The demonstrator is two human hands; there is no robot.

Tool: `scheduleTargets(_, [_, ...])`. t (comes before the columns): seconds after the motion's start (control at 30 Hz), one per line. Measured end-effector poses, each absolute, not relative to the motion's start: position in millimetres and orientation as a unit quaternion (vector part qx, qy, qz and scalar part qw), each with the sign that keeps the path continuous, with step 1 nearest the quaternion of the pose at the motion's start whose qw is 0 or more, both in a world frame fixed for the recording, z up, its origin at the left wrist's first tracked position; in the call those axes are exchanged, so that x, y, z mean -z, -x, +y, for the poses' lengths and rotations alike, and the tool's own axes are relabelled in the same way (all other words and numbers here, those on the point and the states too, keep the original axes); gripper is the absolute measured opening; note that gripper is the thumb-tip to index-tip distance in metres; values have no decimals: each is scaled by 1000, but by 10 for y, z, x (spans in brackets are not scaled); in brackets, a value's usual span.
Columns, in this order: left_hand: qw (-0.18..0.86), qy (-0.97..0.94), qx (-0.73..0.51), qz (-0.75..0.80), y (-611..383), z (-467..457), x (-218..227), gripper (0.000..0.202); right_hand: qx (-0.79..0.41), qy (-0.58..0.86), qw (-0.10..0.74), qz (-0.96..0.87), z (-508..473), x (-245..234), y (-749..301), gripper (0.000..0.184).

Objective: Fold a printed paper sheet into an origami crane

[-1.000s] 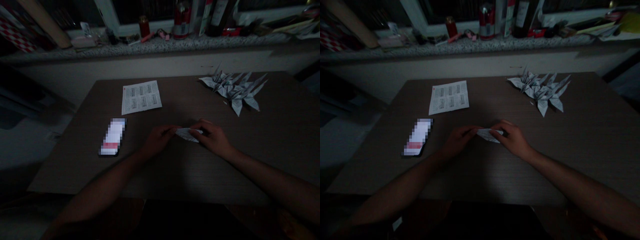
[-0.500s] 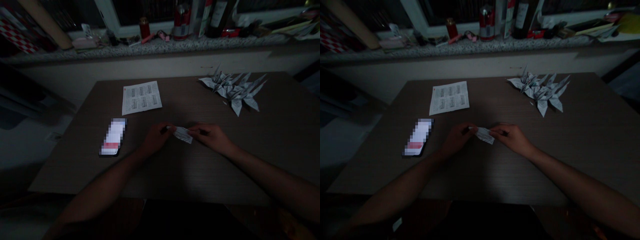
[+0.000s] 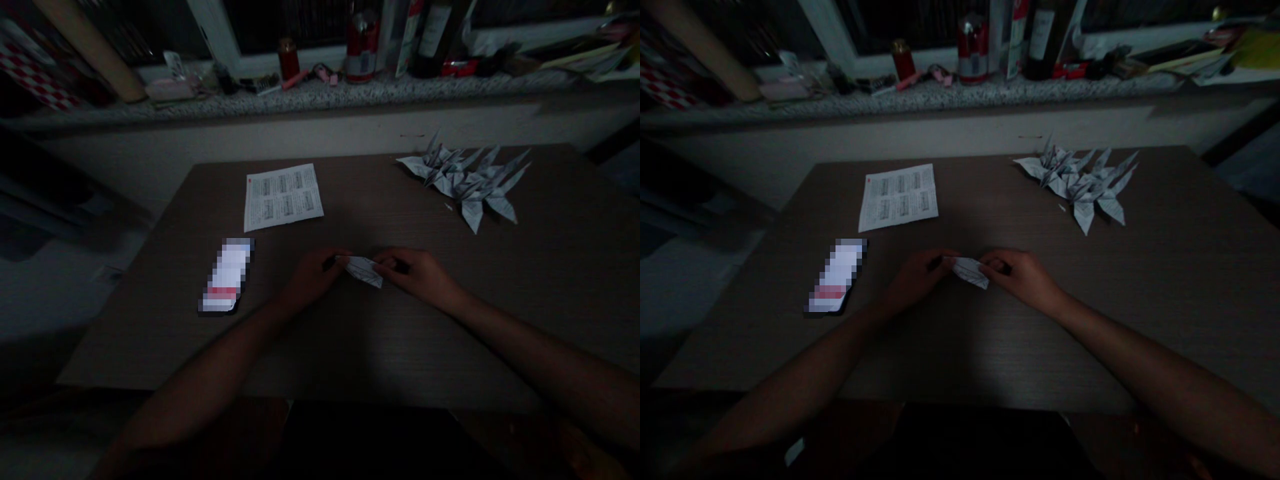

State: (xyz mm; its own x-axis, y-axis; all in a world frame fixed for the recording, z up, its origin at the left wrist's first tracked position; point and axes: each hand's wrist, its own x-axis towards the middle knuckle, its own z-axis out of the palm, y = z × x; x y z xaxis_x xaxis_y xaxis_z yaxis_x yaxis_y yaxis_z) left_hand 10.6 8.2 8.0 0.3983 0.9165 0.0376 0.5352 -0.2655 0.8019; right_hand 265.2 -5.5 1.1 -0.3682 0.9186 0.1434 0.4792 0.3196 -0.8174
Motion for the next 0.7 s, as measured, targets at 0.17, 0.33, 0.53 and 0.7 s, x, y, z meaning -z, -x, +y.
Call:
scheduleTargets(0.17, [219,-818,-287,447,-114,33,-86,34,-254,499,295,-774,-30,-20,-2663,15])
scheduleTargets(0.33, [199,-902,-212,320,-159,-81,-90,35,-202,495,303,-789,8,-23,-2672,10])
scheduleTargets(0.53, [172,-925,-136,310,-180,-109,-97,39,-171,470,312,-808,40,9,-2680,6])
scheduleTargets(0.7, [152,-922,-125,334,-137,-61,-129,36,-182,447,319,-816,21,12,-2683,13])
